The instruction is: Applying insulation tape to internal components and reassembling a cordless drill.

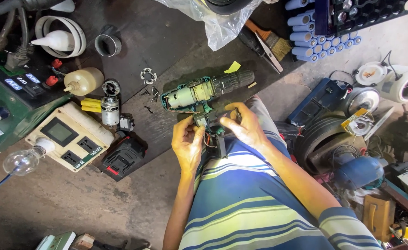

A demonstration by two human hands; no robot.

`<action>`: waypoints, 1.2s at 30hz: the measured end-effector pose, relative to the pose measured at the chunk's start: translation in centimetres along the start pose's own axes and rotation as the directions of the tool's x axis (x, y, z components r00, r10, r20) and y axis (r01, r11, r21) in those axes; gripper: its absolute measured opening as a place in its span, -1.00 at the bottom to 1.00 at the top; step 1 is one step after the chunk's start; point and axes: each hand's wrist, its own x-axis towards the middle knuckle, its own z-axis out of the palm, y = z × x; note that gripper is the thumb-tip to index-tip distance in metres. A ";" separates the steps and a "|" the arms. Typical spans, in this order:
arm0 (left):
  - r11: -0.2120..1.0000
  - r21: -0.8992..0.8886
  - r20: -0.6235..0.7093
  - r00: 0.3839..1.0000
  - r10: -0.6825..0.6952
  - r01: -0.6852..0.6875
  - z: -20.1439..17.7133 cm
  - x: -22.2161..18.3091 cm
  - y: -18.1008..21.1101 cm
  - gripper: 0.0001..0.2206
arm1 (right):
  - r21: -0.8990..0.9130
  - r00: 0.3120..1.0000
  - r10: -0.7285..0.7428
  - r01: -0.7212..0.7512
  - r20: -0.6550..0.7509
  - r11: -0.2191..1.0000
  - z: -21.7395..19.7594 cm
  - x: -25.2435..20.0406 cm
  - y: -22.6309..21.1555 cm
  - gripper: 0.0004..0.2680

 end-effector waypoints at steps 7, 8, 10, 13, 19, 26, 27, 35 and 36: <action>0.999 0.044 0.020 0.999 0.028 -0.029 -0.6 -1.4 2.6 -0.70 | 0.317 0.960 -0.276 0.244 0.057 0.916 -1.7 -2.4 -2.7 -0.73; 0.998 0.036 0.049 0.998 0.050 -0.052 -0.4 -1.6 3.3 -0.73 | 0.369 0.934 -0.353 0.307 0.061 0.877 -1.5 -2.9 -3.6 -0.72; 0.996 -0.053 0.154 0.985 0.079 -0.072 -0.1 -1.8 5.0 -0.70 | 0.478 0.931 -0.350 0.262 0.103 0.838 -0.7 -2.9 -3.1 -0.67; 0.978 -0.188 0.294 0.944 0.147 -0.094 0.1 -1.3 6.4 -0.68 | 0.594 0.932 -0.325 0.173 0.159 0.786 0.2 -2.6 -2.9 -0.62; 0.981 -0.188 0.304 0.948 0.094 -0.037 -0.7 -0.6 3.6 -0.83 | 0.572 0.965 -0.201 0.071 0.166 0.817 0.3 -3.0 -3.2 -0.62; 0.949 0.072 0.466 0.851 0.241 -0.308 -1.1 0.4 7.2 -0.82 | 0.561 0.979 -0.198 0.145 0.035 0.815 0.9 -3.3 -2.9 -0.71; 0.949 0.073 0.468 0.851 0.240 -0.307 -1.0 0.5 7.8 -0.82 | 0.563 0.980 -0.196 0.144 0.034 0.814 1.0 -3.3 -3.0 -0.71; 0.939 0.196 0.320 0.924 0.210 -0.282 -1.6 2.5 8.3 -0.92 | 0.219 0.991 -0.111 0.125 -0.075 0.968 0.9 -1.5 -3.5 -0.84; 0.938 0.198 0.323 0.923 0.211 -0.284 -1.7 2.9 7.3 -0.92 | 0.223 0.991 -0.111 0.126 -0.077 0.967 0.9 -1.1 -2.9 -0.84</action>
